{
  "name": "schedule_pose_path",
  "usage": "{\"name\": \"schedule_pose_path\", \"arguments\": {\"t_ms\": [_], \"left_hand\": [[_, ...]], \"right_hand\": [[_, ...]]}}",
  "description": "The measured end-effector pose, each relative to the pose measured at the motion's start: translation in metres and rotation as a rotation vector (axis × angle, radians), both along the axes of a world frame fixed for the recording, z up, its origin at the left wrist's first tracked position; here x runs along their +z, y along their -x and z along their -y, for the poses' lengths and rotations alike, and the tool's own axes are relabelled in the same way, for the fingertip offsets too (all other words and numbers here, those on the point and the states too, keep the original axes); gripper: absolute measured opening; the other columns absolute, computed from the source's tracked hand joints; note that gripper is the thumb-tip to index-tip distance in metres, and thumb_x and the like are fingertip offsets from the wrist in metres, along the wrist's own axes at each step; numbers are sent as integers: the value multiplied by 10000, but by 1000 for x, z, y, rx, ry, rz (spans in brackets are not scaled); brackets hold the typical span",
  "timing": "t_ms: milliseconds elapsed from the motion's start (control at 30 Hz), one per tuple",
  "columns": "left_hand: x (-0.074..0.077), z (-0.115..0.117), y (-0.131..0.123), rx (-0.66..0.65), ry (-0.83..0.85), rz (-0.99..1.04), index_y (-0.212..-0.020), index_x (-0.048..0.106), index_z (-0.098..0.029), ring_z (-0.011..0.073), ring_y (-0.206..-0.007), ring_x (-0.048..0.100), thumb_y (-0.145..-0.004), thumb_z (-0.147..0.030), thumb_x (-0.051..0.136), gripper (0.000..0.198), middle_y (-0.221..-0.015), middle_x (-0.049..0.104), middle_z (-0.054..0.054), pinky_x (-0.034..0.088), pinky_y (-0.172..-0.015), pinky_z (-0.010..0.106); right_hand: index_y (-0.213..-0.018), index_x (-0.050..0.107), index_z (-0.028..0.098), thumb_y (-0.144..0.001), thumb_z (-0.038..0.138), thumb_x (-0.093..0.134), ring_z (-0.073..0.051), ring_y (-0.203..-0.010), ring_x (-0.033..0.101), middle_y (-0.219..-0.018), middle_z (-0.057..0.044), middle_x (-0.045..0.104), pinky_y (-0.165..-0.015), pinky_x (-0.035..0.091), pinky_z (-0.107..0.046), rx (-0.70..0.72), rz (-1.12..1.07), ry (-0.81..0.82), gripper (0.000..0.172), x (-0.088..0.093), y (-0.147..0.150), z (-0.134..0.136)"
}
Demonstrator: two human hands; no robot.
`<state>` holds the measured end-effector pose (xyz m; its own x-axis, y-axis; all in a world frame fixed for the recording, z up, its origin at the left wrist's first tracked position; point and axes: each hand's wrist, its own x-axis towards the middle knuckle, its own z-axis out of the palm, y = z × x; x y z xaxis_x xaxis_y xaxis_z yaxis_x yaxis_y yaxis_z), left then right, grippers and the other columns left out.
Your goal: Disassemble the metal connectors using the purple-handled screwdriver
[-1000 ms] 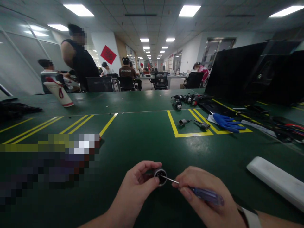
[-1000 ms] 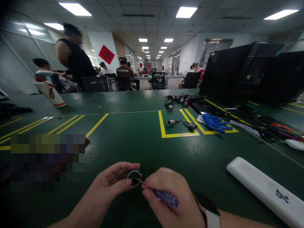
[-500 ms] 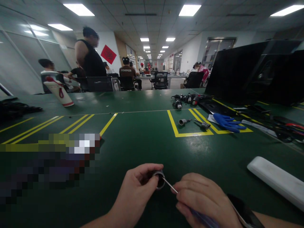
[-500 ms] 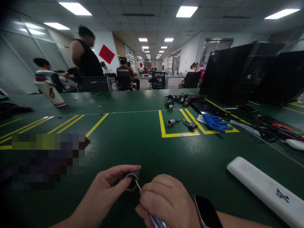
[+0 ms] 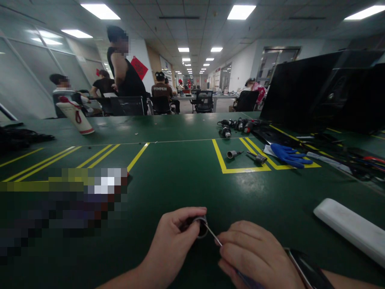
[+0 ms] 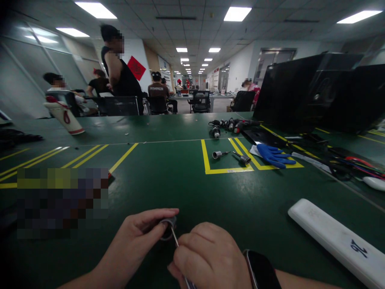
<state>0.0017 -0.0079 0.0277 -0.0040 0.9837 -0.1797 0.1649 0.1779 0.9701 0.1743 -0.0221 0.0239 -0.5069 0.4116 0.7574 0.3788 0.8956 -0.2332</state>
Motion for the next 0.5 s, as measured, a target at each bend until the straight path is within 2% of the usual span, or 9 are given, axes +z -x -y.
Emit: {"name": "schedule_pose_path", "arguments": {"t_ms": [167, 300, 400, 500], "left_hand": [[-1, -3, 2, 19, -18, 52, -832, 713, -175, 203, -832, 659, -636, -181, 606, 223, -888, 724, 45, 520, -734, 290], [-4, -10, 6, 37, -55, 92, -941, 671, -169, 201, -859, 649, -649, -145, 608, 300, -895, 714, 49, 492, -817, 329], [-13, -20, 11, 56, -102, 100, -1041, 619, -156, 207, -885, 640, -646, -106, 594, 399, -937, 697, 65, 475, -851, 364], [-29, -38, 17, 50, -187, 87, -1131, 555, -152, 207, -929, 626, -631, -73, 585, 506, -1007, 661, 73, 468, -875, 381]], "right_hand": [[-900, 562, 178, -783, 74, 531, -155, -648, 649, -715, -54, 699, -628, 539, -250, 73, -41, 88, 159, 3, -4, -4], [-968, 555, 193, -774, 76, 542, -161, -657, 636, -733, -56, 693, -617, 531, -269, 119, -8, 122, 227, 6, -9, -6], [-951, 579, 185, -779, 85, 546, -169, -688, 623, -788, -64, 687, -610, 519, -284, 83, -8, 178, 202, 4, -8, -7], [-939, 590, 190, -808, 99, 533, -169, -741, 610, -847, -60, 674, -634, 508, -292, 49, -77, 302, 170, -1, -5, -11]]}}
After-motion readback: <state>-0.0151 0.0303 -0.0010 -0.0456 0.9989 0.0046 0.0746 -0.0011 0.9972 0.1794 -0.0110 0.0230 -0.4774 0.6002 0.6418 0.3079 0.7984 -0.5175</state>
